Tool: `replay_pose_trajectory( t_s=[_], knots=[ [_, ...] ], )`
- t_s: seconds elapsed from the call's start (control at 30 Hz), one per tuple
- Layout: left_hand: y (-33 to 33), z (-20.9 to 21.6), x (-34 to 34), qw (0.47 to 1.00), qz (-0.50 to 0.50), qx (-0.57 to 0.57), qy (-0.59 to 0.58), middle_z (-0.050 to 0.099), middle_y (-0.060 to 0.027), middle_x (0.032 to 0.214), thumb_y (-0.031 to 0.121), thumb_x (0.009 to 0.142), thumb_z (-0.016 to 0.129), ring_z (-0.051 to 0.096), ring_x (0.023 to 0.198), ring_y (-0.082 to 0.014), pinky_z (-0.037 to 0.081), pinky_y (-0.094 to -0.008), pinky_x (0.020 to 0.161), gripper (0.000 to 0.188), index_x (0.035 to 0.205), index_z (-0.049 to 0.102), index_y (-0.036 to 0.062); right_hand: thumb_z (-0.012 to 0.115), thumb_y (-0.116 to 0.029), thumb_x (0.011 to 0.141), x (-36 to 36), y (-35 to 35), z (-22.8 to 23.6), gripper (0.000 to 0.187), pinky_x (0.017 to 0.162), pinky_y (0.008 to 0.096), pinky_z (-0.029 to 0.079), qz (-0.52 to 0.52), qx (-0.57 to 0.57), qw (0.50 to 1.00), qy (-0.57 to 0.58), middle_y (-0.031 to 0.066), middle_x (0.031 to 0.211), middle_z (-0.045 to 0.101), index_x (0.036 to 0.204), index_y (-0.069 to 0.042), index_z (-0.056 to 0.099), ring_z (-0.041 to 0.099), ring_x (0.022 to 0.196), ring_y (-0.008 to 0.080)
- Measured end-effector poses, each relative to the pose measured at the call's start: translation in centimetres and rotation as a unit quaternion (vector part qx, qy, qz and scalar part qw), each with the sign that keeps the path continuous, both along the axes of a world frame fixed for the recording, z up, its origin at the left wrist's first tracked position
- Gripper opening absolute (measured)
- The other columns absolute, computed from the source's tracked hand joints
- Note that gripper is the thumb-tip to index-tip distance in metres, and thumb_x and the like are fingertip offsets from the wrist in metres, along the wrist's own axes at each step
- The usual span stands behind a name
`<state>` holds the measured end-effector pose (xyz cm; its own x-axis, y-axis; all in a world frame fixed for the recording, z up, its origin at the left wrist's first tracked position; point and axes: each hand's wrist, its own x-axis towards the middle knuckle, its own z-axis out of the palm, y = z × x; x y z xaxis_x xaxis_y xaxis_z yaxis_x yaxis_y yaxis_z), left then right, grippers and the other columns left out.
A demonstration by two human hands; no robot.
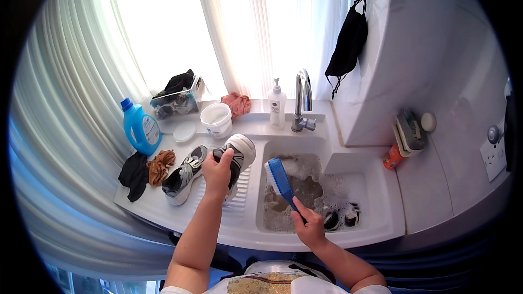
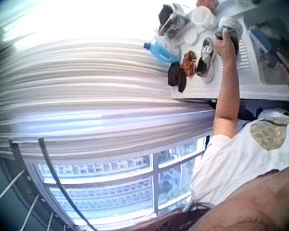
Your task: The person scrubs sneakers in a sink using a brush and soapy water, turning the shoes over to clean different sides.
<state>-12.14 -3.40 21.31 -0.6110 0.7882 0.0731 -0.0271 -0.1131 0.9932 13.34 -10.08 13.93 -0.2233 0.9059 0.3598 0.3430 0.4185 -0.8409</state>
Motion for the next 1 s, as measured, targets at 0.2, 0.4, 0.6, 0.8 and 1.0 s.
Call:
replay_pose_trajectory(
  t_s=[0.2, 0.4, 0.6, 0.8, 1.0],
  knots=[
    [-1.3, -1.6, 1.4, 0.968, -0.178, 0.020, 0.177, 0.061, -0.0024, 0.081, 0.014, 0.083, 0.069, 0.054, 0.072, -0.0076, 0.047, -0.0246, 0.065, 0.022, 0.094, 0.059, -0.0018, 0.063, -0.012, 0.088, -3.7, 4.1, 2.3, 0.037, 0.056, 0.0366, 0.047, -0.044, 0.001, 0.998, 0.052, 0.0179, 0.072, 0.061, 0.125, -0.008, 0.061, 0.061, 0.061, 0.0316],
    [-0.6, -4.7, 2.1, 0.980, -0.138, 0.003, 0.142, 0.061, -0.0014, 0.088, 0.013, 0.086, 0.067, 0.054, 0.078, -0.0071, 0.047, -0.0236, 0.071, 0.020, 0.098, 0.058, -0.0007, 0.065, -0.010, 0.086, -1.1, -1.1, -0.7, 0.040, 0.056, 0.0340, 0.046, -0.027, 0.047, 0.999, -0.001, 0.0175, 0.072, 0.062, 0.126, -0.008, 0.061, 0.060, 0.059, 0.0260],
    [1.2, -4.1, 3.9, 0.990, -0.040, 0.060, 0.119, 0.060, -0.0039, 0.080, 0.019, 0.086, 0.068, 0.054, 0.071, -0.0101, 0.046, -0.0267, 0.066, 0.024, 0.093, 0.057, -0.0013, 0.065, -0.012, 0.087, -1.9, -0.1, -0.9, 0.041, 0.058, 0.0353, 0.049, -0.036, 0.034, 0.999, 0.004, 0.0189, 0.076, 0.064, 0.127, -0.009, 0.059, 0.063, 0.062, 0.0298],
    [-0.3, -4.0, 6.9, 0.982, -0.041, 0.061, 0.174, 0.058, -0.0045, 0.076, 0.018, 0.087, 0.066, 0.052, 0.068, -0.0109, 0.045, -0.0286, 0.063, 0.023, 0.089, 0.055, -0.0017, 0.063, -0.013, 0.091, -2.5, 0.7, 0.6, 0.042, 0.058, 0.0248, 0.045, -0.063, -0.043, 0.995, 0.062, 0.0088, 0.079, 0.068, 0.132, -0.007, 0.056, 0.050, 0.063, 0.0040],
    [-0.2, -3.7, 10.0, 0.988, 0.050, 0.141, -0.046, 0.057, -0.0058, 0.093, 0.017, 0.091, 0.063, 0.051, 0.081, -0.0105, 0.044, -0.0250, 0.071, 0.026, 0.103, 0.049, -0.0013, 0.059, -0.011, 0.093, -2.6, -0.7, -1.5, 0.045, 0.056, 0.0208, 0.041, -0.009, -0.121, 0.986, 0.116, 0.0011, 0.076, 0.062, 0.136, -0.006, 0.050, 0.048, 0.061, 0.0024]
  ],
)
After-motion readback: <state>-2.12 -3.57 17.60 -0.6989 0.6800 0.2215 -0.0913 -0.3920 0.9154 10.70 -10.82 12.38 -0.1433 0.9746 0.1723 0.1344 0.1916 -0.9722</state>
